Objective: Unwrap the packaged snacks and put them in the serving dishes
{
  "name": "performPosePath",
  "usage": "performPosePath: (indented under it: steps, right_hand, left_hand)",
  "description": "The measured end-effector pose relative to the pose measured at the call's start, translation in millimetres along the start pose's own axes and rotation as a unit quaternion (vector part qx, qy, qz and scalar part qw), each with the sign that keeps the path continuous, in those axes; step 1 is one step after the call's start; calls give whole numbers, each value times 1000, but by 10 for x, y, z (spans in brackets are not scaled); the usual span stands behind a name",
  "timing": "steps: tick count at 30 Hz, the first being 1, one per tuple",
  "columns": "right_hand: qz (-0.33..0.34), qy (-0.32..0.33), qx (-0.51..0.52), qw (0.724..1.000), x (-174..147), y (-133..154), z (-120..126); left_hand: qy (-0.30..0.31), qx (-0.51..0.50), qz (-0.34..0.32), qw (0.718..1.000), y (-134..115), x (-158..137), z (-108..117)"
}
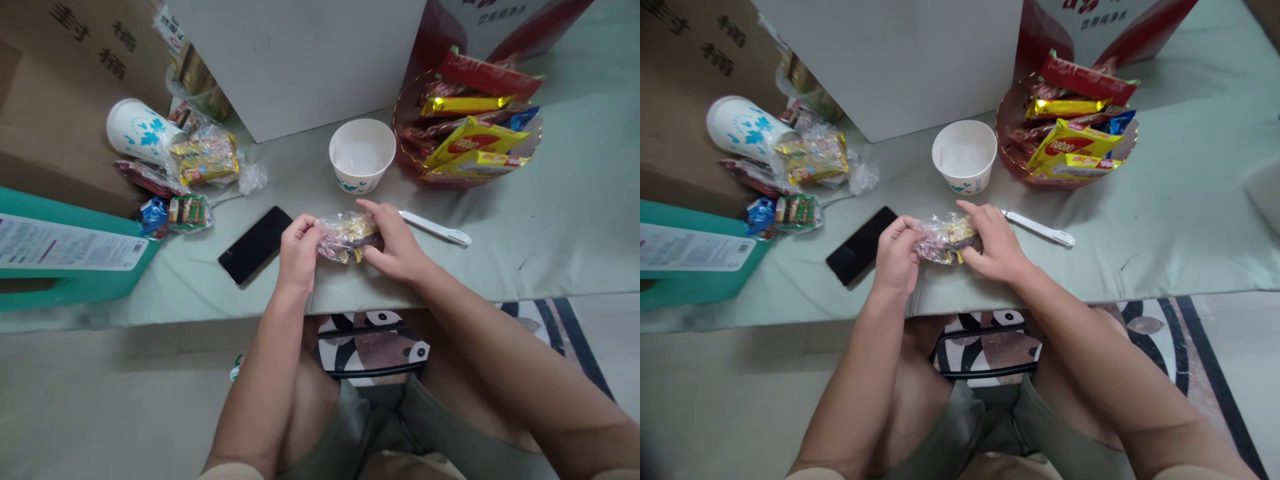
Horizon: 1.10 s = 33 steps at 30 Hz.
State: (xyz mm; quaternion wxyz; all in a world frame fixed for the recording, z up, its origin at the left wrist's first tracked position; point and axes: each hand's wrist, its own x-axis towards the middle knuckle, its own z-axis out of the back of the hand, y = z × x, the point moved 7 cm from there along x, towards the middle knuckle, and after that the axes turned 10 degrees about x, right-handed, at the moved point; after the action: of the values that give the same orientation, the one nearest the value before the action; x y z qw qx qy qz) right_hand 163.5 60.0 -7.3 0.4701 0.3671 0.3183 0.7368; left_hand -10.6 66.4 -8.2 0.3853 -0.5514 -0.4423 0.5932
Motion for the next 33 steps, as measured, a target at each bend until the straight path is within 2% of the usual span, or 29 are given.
performPosePath:
  steps: [4,9,11,15,18,20,24,27,30,33]
  right_hand:
    - [-24,-28,-3,999,17,-9,58]
    - [-5,-91,41,995,-35,-20,227]
    - [-12,-88,61,994,-31,-53,237]
    - [-53,-27,99,993,13,-121,136]
    - [-34,-47,88,994,29,-89,163]
    - [-14,-69,95,993,24,-58,212]
    - [-13,-115,158,981,-19,-78,400]
    - [-60,-172,193,964,-102,-194,620]
    - [-130,-215,230,940,-222,-384,792]
    - [-180,-217,207,937,-317,-549,875]
  left_hand:
    - [-55,2,-14,998,-34,32,102]
    - [-97,-17,-21,995,-51,62,216]
    - [-80,-8,-14,997,-30,73,196]
    - [-3,20,-19,1000,11,87,70]
    - [53,8,-60,997,-19,88,-25]
    - [59,34,-97,993,-61,89,-41]
    - [-23,57,-119,991,-101,118,111]
    - [-88,31,-98,991,-88,134,272]
    - [-111,52,-93,988,-92,133,363]
    - [-116,94,-100,984,-82,130,408]
